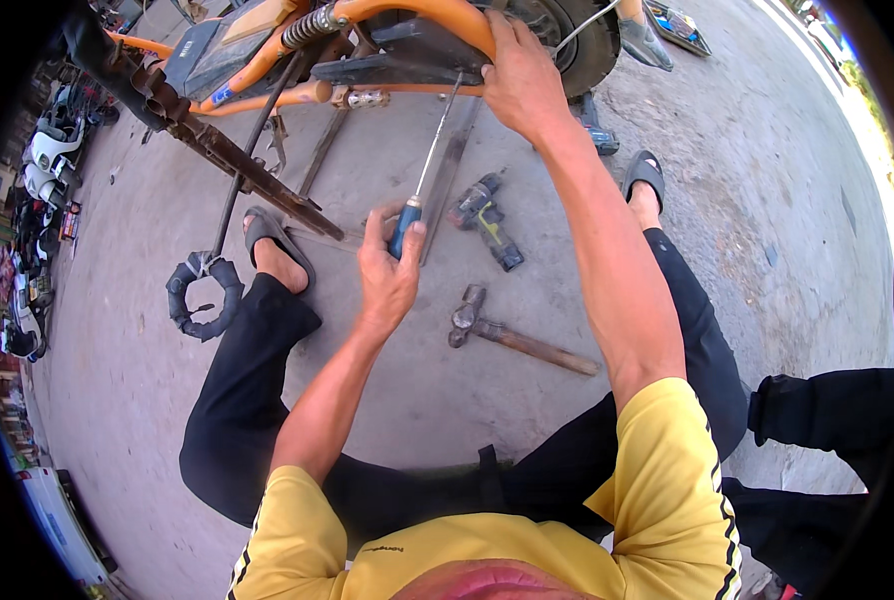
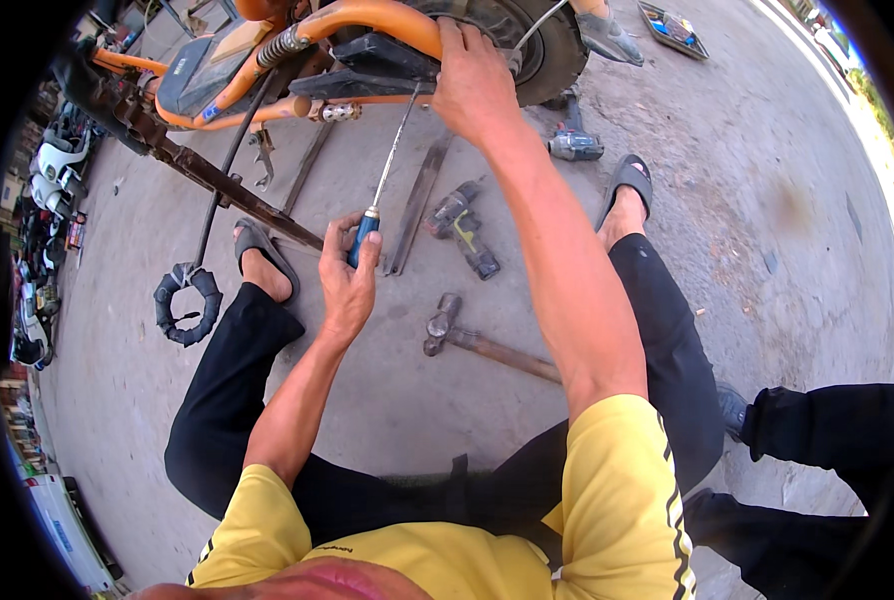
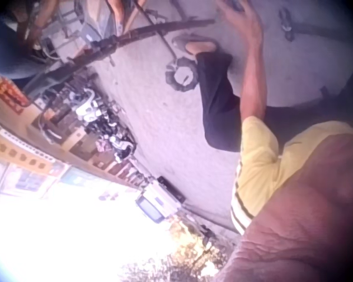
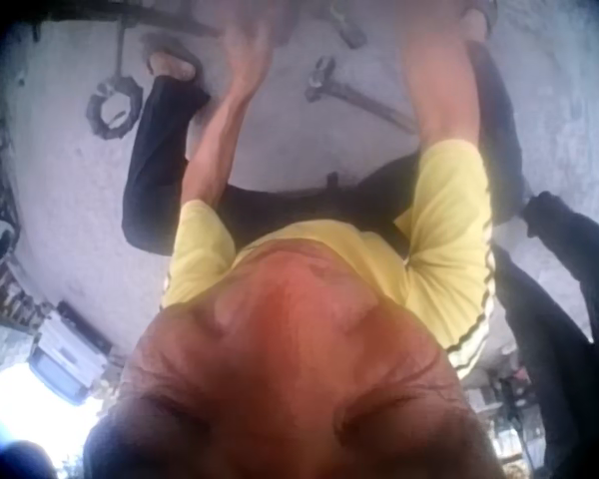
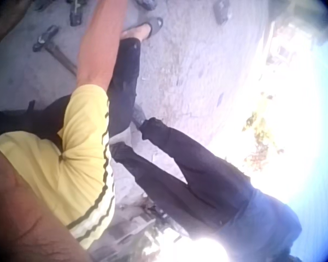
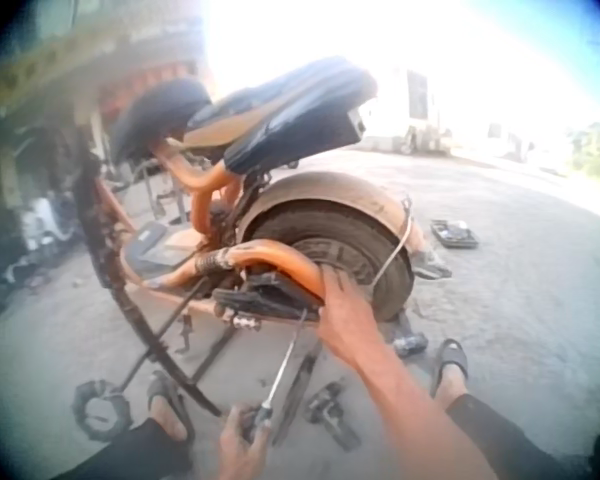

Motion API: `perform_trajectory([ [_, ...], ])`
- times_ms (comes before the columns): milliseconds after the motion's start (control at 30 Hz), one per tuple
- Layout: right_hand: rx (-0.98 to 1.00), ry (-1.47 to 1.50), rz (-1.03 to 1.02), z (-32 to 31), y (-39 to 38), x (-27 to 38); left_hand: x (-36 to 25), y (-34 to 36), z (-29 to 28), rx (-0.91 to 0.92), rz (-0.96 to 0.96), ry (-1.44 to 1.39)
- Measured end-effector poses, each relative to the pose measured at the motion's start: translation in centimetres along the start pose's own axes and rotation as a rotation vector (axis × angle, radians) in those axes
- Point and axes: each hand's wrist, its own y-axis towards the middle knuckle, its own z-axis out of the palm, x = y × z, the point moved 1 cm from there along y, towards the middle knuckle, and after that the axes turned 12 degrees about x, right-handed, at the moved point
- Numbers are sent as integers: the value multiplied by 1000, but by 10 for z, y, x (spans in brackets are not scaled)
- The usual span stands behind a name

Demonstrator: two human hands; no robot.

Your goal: The person sits on the ground and uses a screwdriver and hammer to work on the rear frame of an orange scooter. They repeatedly tap the screwdriver with the hammer while adjusting components near the rear wheel.

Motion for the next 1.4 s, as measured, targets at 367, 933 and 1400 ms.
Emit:
perform_trajectory([
  [367, -24, -14, 16, 4, 0, -3, -5, 10, 4, -6, 2, 84],
  [933, -26, -2, 40, 1, 2, 0, -55, 15, -6, 124, -111, 132],
  [1400, -32, -7, 29, 1, 0, 0, -35, 25, -21, 325, -435, -1055],
])
